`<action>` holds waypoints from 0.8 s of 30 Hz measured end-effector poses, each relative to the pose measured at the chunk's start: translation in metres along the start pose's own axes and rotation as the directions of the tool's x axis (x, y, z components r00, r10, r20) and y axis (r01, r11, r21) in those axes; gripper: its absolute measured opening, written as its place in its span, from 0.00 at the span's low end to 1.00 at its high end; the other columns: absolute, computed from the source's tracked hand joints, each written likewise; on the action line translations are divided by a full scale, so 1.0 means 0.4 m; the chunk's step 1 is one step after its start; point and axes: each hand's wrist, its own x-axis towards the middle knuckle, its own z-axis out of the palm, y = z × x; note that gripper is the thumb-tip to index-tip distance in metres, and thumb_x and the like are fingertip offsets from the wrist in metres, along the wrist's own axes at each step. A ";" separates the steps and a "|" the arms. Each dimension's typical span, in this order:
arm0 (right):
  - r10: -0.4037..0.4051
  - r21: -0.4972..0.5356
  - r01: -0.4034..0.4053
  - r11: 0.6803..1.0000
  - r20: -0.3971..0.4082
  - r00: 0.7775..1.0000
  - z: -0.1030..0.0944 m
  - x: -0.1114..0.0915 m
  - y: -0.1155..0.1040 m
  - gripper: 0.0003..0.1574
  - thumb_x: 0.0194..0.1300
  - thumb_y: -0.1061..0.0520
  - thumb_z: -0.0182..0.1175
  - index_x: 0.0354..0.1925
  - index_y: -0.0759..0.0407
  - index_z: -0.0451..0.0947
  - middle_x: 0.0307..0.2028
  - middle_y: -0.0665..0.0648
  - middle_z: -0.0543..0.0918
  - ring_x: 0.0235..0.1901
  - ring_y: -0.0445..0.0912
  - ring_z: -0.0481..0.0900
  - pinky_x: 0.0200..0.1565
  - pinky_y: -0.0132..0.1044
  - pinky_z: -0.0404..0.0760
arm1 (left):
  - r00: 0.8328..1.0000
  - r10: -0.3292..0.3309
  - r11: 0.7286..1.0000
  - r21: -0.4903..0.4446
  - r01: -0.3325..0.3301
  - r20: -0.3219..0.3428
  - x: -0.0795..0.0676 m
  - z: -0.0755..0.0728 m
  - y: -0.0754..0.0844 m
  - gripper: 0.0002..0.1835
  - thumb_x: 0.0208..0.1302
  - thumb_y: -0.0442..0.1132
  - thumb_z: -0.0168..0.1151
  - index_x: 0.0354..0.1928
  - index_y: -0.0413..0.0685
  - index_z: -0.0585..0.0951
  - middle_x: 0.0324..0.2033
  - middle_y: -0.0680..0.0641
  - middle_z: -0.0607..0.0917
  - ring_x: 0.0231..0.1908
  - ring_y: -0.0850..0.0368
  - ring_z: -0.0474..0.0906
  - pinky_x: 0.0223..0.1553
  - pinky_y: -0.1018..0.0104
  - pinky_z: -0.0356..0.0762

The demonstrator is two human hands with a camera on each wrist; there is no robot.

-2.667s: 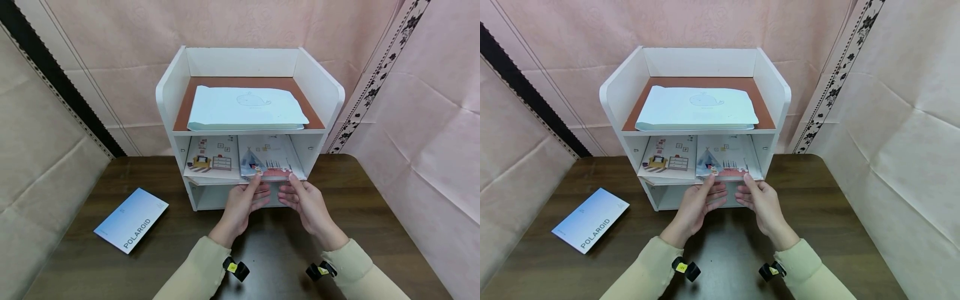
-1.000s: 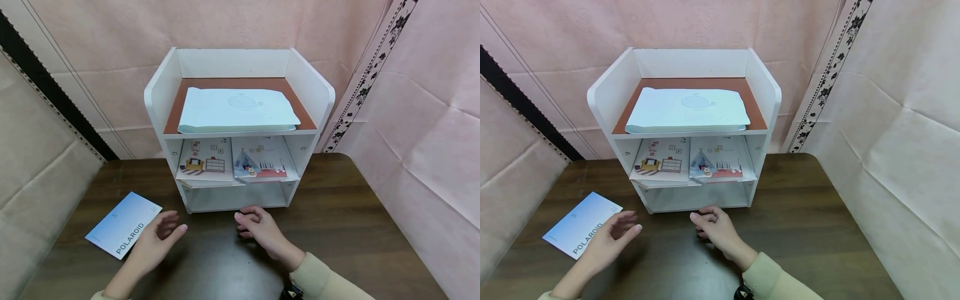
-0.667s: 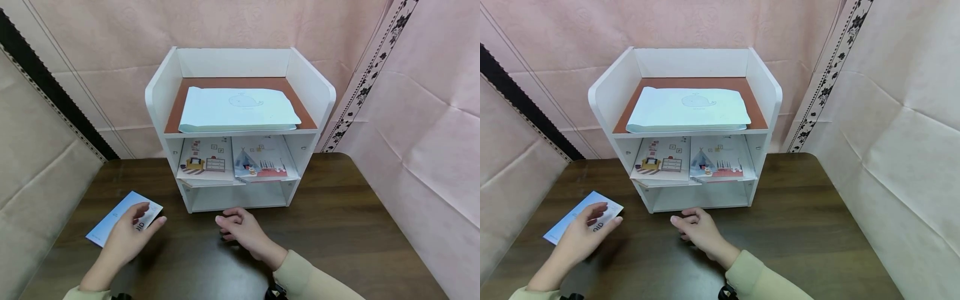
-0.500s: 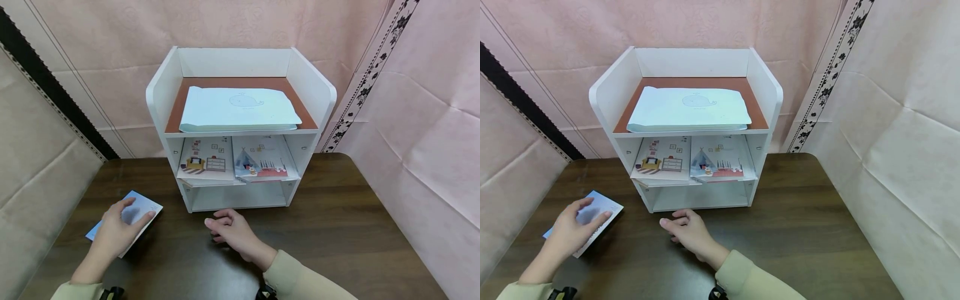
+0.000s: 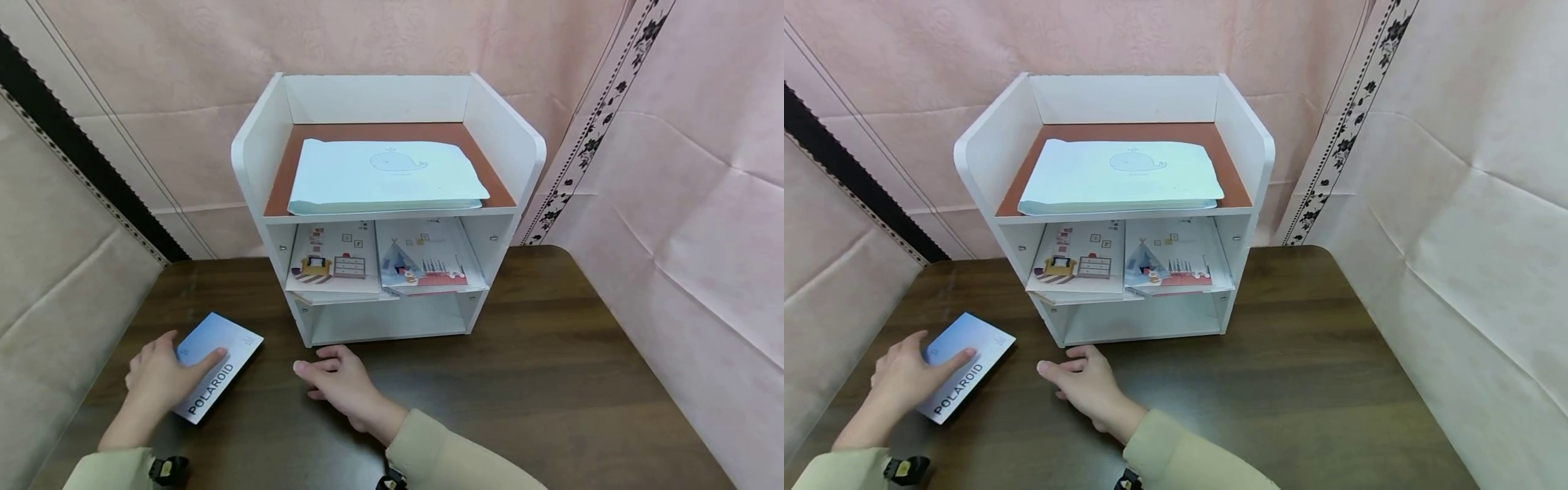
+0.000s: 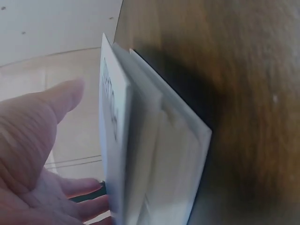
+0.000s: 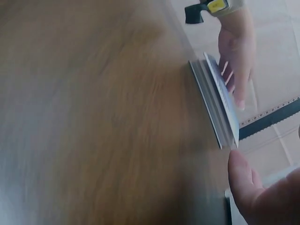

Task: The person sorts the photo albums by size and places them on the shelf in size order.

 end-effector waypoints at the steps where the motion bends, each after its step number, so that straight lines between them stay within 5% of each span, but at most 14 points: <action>1: 0.010 0.009 -0.010 1.000 -0.001 1.000 0.008 0.001 0.003 0.38 0.56 0.50 0.72 0.57 0.64 0.67 0.39 0.58 0.82 0.42 0.56 0.82 0.40 0.45 0.83 | 1.000 -0.004 1.000 0.000 0.004 0.022 0.001 -0.001 -0.005 0.63 0.53 0.76 0.56 0.67 0.21 0.54 0.57 0.16 0.60 0.54 0.16 0.55 0.44 0.25 0.58; 7: 0.041 0.019 -0.041 0.999 0.017 0.999 0.036 0.004 0.016 0.38 0.57 0.52 0.72 0.58 0.65 0.66 0.39 0.58 0.81 0.40 0.55 0.82 0.40 0.45 0.84 | 0.991 -0.013 1.000 -0.008 0.014 0.135 0.005 -0.003 -0.020 0.65 0.52 0.77 0.55 0.67 0.21 0.52 0.56 0.17 0.61 0.52 0.19 0.62 0.44 0.27 0.62; 16: 0.098 0.053 -0.099 0.994 0.023 0.995 0.073 0.017 0.016 0.39 0.56 0.55 0.71 0.59 0.68 0.64 0.39 0.60 0.81 0.41 0.56 0.83 0.41 0.46 0.83 | 0.984 0.020 1.000 -0.006 -0.019 0.178 0.005 -0.002 -0.018 0.68 0.44 0.76 0.63 0.65 0.20 0.54 0.54 0.17 0.62 0.51 0.20 0.62 0.45 0.29 0.65; 24: 0.160 0.029 -0.161 0.987 0.011 0.987 0.113 0.036 0.033 0.39 0.56 0.56 0.72 0.58 0.72 0.64 0.37 0.62 0.80 0.41 0.54 0.83 0.42 0.47 0.83 | 0.957 0.029 0.999 0.028 -0.039 0.290 0.006 -0.004 -0.017 0.70 0.41 0.77 0.65 0.64 0.18 0.56 0.52 0.15 0.63 0.49 0.18 0.61 0.44 0.32 0.68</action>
